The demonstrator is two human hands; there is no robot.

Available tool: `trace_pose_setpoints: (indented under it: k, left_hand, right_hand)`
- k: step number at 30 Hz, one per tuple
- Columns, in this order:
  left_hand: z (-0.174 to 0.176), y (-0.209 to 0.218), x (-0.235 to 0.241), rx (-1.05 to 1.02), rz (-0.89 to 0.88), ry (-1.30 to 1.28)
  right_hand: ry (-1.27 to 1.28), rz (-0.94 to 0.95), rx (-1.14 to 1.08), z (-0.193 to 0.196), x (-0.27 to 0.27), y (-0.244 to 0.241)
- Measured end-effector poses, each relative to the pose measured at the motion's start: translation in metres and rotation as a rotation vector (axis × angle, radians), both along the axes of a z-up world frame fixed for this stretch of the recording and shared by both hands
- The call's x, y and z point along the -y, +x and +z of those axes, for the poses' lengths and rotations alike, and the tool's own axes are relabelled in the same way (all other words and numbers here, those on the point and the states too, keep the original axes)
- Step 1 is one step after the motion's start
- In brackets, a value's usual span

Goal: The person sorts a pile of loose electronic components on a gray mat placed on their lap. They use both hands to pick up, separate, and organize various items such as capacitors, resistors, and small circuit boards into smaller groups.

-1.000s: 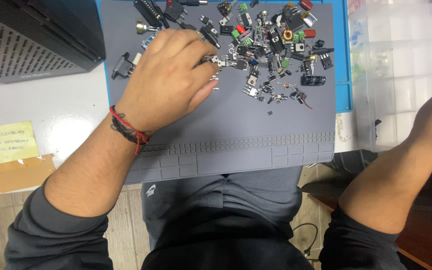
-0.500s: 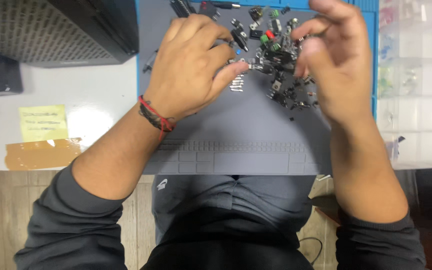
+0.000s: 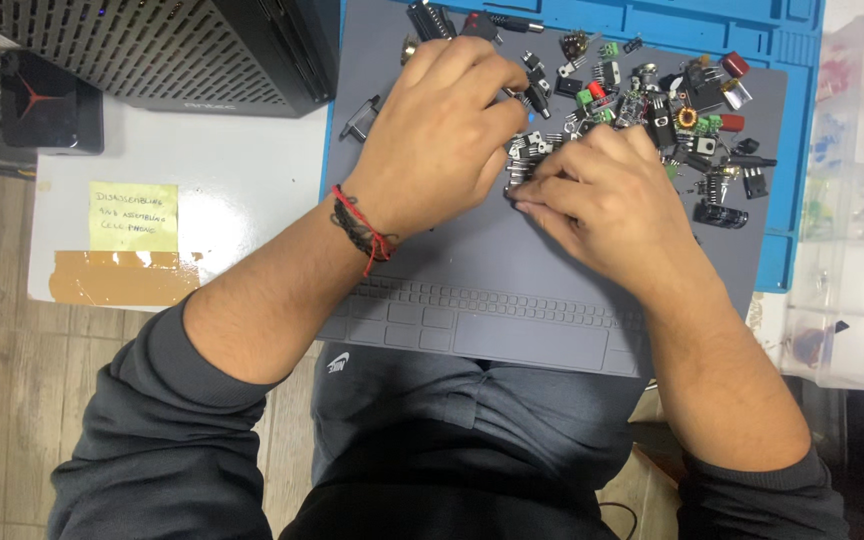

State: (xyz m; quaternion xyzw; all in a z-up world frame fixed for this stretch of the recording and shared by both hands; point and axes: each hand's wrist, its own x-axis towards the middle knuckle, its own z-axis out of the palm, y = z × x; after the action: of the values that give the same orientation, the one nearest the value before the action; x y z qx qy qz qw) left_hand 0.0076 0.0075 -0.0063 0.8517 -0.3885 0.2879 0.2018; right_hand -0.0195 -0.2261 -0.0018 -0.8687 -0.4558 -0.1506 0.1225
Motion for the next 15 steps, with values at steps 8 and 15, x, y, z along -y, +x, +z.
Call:
trace_pose_setpoints:
  k: [8, 15]
  left_hand:
    - [-0.0003, 0.0002, 0.0003, -0.018, -0.018, 0.013]
    - [-0.001, 0.0008, 0.0006, -0.042, -0.025, -0.01]
  right_hand:
    - [0.017, -0.044, -0.215, 0.003, -0.0008, -0.0028]
    - [-0.007, -0.034, -0.155, -0.002, 0.0005, -0.0024]
